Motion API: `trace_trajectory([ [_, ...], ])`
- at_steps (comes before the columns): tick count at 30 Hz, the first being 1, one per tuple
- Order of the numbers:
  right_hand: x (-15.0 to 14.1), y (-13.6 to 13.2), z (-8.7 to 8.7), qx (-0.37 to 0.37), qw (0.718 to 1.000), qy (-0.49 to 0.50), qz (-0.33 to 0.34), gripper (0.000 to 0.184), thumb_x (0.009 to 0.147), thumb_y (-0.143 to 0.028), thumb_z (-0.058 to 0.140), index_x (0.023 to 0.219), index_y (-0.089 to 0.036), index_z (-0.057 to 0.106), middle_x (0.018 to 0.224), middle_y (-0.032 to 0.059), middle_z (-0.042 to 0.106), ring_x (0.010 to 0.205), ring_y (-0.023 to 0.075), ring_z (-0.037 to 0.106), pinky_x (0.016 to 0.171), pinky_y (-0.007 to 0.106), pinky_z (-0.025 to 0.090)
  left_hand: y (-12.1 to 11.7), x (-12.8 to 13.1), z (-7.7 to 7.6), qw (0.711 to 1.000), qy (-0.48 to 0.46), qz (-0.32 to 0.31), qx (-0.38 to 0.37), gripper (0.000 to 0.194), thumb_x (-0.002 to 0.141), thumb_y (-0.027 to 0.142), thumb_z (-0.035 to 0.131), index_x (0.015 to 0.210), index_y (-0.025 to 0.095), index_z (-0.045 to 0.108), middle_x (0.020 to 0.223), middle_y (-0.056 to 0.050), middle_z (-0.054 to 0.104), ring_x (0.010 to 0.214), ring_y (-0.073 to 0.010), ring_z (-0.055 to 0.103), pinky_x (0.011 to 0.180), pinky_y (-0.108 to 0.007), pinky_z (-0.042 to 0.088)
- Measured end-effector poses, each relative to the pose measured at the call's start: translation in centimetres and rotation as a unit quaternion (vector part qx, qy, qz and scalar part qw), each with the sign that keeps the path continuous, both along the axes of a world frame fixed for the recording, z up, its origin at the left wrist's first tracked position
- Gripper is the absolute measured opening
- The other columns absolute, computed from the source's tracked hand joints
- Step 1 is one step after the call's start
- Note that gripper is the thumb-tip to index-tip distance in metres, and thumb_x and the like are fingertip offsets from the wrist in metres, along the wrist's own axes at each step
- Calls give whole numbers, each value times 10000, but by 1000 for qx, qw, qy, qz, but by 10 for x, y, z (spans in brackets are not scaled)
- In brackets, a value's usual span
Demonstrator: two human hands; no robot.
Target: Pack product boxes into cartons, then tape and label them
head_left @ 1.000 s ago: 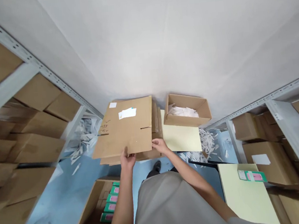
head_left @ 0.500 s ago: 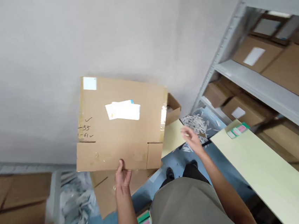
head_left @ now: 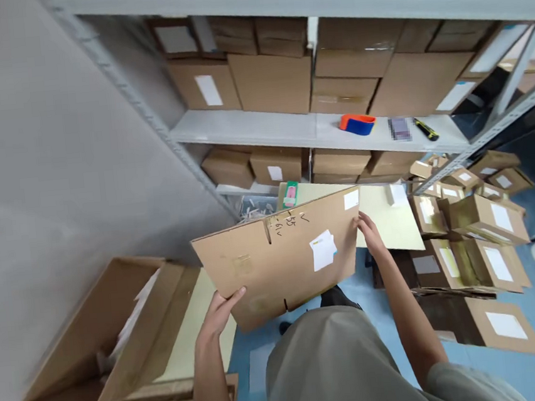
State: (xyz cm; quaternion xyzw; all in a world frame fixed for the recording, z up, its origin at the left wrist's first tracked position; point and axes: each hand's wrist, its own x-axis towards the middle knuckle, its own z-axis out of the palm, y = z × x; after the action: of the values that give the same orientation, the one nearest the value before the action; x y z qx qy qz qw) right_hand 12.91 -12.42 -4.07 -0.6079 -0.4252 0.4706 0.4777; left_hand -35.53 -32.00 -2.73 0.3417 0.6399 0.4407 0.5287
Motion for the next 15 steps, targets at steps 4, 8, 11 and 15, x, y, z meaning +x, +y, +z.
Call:
trace_trajectory([
  [4, 83, -2, -14, -4, 999, 47, -27, 609, 789, -725, 868, 1164, -251, 794, 1310, 130, 855, 1281, 379, 745, 1198, 559, 550, 103, 69, 6, 998, 11, -57, 4, 1100, 477, 831, 1049, 1304, 134, 847, 1140, -217, 887, 1365, -487, 758, 1198, -644, 602],
  [8, 150, 13, -13, 26, 991, 45, -125, 512, 800, -640, 860, 1110, -243, 770, 1192, 104, 861, 1187, 349, 747, 1093, 494, 575, 210, 150, 2, 998, 54, -30, 22, 1013, 528, 767, 1061, 1267, 116, 828, 1106, -220, 879, 1312, -486, 780, 1153, -626, 637],
  [11, 189, 31, -12, 38, 987, 40, -154, 462, 817, -581, 830, 1123, -244, 758, 1195, 96, 848, 1186, 330, 734, 1076, 461, 573, 275, 210, -2, 991, 64, 29, 110, 923, 709, 825, 953, 1333, 166, 788, 1296, -212, 849, 1410, -431, 739, 1243, -581, 580],
  [15, 223, 52, -21, 37, 987, 25, -156, 514, 816, -533, 800, 1235, -242, 747, 1277, 108, 821, 1225, 335, 706, 1098, 469, 566, 331, 267, -8, 971, -13, 96, 219, 889, 906, 946, 692, 1407, 214, 753, 1580, -185, 733, 1577, -350, 621, 1370, -507, 445],
])
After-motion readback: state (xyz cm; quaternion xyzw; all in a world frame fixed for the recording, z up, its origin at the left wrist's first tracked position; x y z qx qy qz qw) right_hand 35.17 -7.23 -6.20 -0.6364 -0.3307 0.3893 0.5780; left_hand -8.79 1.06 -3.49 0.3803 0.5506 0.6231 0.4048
